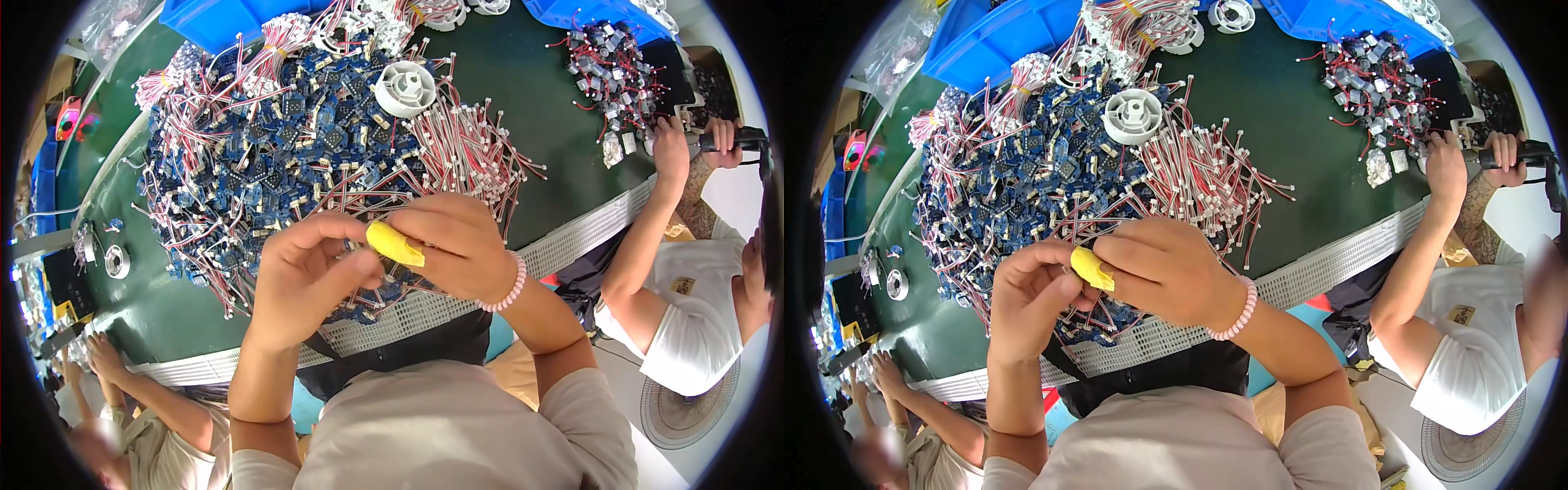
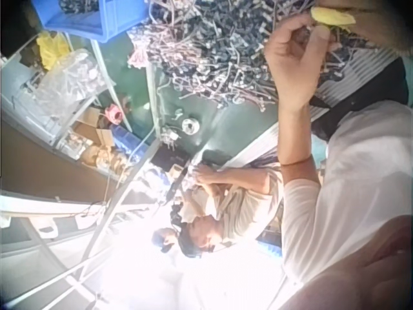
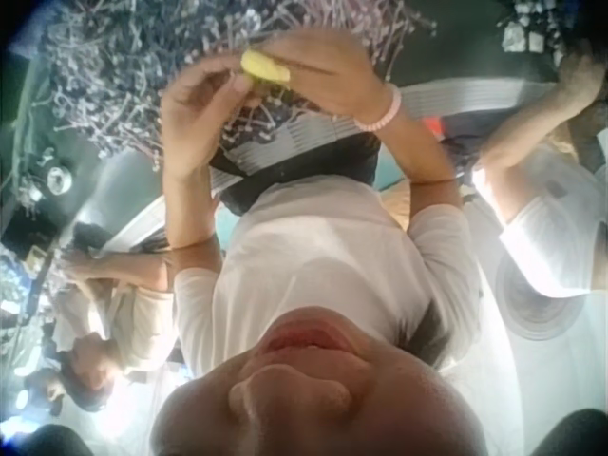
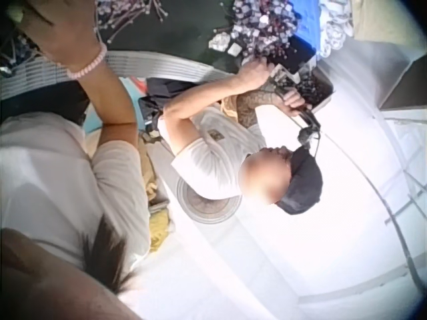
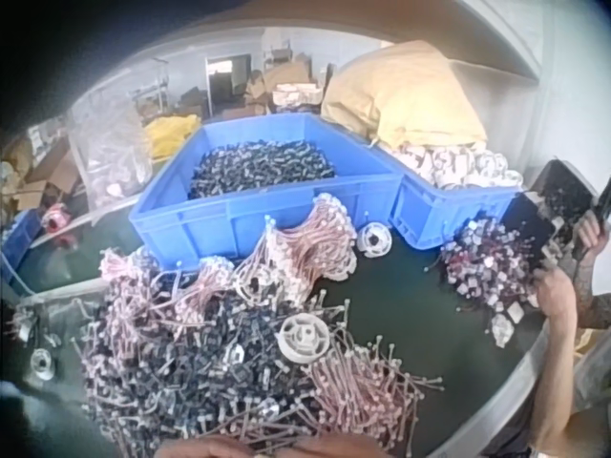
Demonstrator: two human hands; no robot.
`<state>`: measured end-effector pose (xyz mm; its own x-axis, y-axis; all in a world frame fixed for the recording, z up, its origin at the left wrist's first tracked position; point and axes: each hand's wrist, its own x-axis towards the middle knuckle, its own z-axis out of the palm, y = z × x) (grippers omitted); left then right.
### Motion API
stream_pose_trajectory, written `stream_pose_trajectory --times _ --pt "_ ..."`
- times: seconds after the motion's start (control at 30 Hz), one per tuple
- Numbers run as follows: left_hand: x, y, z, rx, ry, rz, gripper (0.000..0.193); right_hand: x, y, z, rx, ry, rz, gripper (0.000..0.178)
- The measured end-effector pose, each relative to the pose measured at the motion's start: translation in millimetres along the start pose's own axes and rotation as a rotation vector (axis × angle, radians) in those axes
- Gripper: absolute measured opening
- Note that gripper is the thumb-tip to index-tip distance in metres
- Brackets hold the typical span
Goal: Assembling electronic components and LED light strings at an electronics factory workbench.
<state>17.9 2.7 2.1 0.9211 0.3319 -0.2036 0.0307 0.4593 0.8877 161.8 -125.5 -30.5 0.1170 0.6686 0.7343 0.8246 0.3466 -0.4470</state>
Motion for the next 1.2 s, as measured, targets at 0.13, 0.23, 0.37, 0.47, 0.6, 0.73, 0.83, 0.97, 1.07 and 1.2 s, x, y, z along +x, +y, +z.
stream_pose_trajectory --times 0.13,0.23,0.37,0.47,0.6,0.73,0.83,0.97,1.07,1.2 --pt "0 -5 -6 0.119 0.054 0.036 0.016 -3 1 6 0.073 -0.023 0.045 0.022" --pt "-2 -5 -4 0.263 0.089 0.123 0.016 -6 -6 9 0.129 -0.025 0.205 0.022" --pt "-5 -6 -1 0.314 0.091 0.157 0.024 -9 -15 9 0.245 -0.040 0.439 0.024" --pt "-2 -9 1 0.200 0.176 0.243 0.032 0 -22 6 0.311 0.010 0.577 0.020" --pt "-1 -12 -2 0.181 0.191 0.213 0.038 5 -17 8 0.362 0.014 0.585 0.019" --pt "-3 -12 -5 0.236 0.245 0.193 0.035 8 -17 11 0.452 0.008 0.683 0.019" --pt "-5 -6 -6 0.317 0.236 0.170 0.030 9 -14 11 0.439 -0.004 0.639 0.017" --pt "-6 -1 -5 0.434 0.239 0.163 0.030 14 -15 10 0.310 -0.094 0.547 0.014" --pt "-10 1 -7 0.579 0.245 0.186 0.029 16 -16 10 0.250 -0.145 0.512 0.016" --pt "-19 6 -12 0.545 0.193 0.094 0.026 14 -18 8 0.360 -0.198 0.492 0.008"
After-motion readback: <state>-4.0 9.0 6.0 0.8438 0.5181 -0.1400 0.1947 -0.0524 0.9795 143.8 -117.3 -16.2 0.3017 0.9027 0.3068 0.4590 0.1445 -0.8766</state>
